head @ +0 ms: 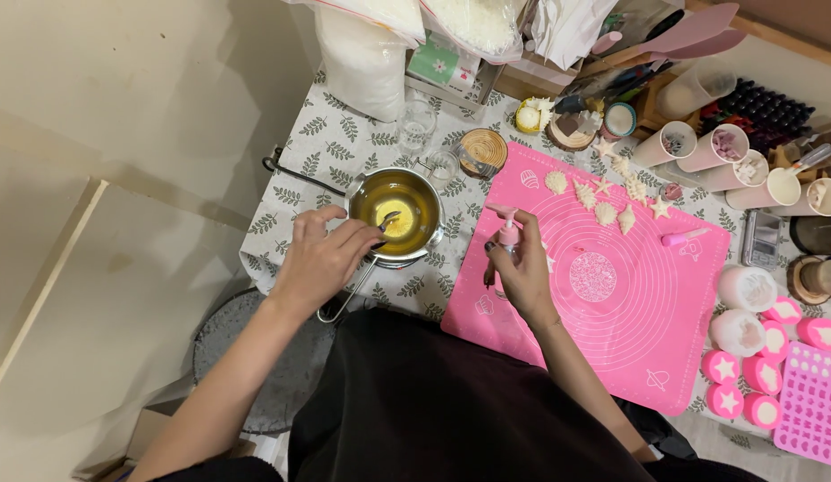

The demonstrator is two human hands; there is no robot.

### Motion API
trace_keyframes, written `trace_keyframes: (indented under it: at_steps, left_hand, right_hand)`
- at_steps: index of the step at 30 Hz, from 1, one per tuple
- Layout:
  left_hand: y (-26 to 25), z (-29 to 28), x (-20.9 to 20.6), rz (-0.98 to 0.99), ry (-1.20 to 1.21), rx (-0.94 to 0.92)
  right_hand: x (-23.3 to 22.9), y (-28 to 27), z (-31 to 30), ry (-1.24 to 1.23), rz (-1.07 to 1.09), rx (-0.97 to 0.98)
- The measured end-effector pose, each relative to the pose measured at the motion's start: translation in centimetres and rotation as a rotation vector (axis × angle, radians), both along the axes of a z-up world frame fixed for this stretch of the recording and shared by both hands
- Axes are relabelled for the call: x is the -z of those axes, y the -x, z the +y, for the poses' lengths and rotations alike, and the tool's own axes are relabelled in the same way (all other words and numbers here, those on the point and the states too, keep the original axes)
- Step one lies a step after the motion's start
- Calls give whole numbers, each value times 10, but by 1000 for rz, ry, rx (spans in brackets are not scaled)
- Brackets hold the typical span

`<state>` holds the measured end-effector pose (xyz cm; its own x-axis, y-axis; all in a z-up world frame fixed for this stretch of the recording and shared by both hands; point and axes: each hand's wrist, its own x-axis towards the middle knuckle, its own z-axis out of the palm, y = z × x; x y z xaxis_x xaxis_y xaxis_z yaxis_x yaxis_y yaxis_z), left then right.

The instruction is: Cleaning a metal spoon and stirring a liquid mixture in a pot during candle making.

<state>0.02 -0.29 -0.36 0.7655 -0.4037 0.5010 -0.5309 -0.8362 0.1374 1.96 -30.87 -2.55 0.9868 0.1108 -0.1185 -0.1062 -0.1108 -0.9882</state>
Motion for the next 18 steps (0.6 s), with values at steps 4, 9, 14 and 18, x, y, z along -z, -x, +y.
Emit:
trace_keyframes:
  at_steps: [4, 9, 14, 18]
  left_hand:
    - [-3, 4, -5, 10, 67, 0]
    - [-3, 6, -8, -25, 98, -34]
    - [4, 5, -1, 47, 222, -123]
    - [10, 4, 18, 176, 473, -358]
  right_hand:
    - [-7, -6, 6, -104, 34, -77]
    - [-22, -9, 19, -197, 82, -106]
    - [-12, -10, 21, -178, 49, -127]
    - [-18, -11, 26, -82, 118, -161]
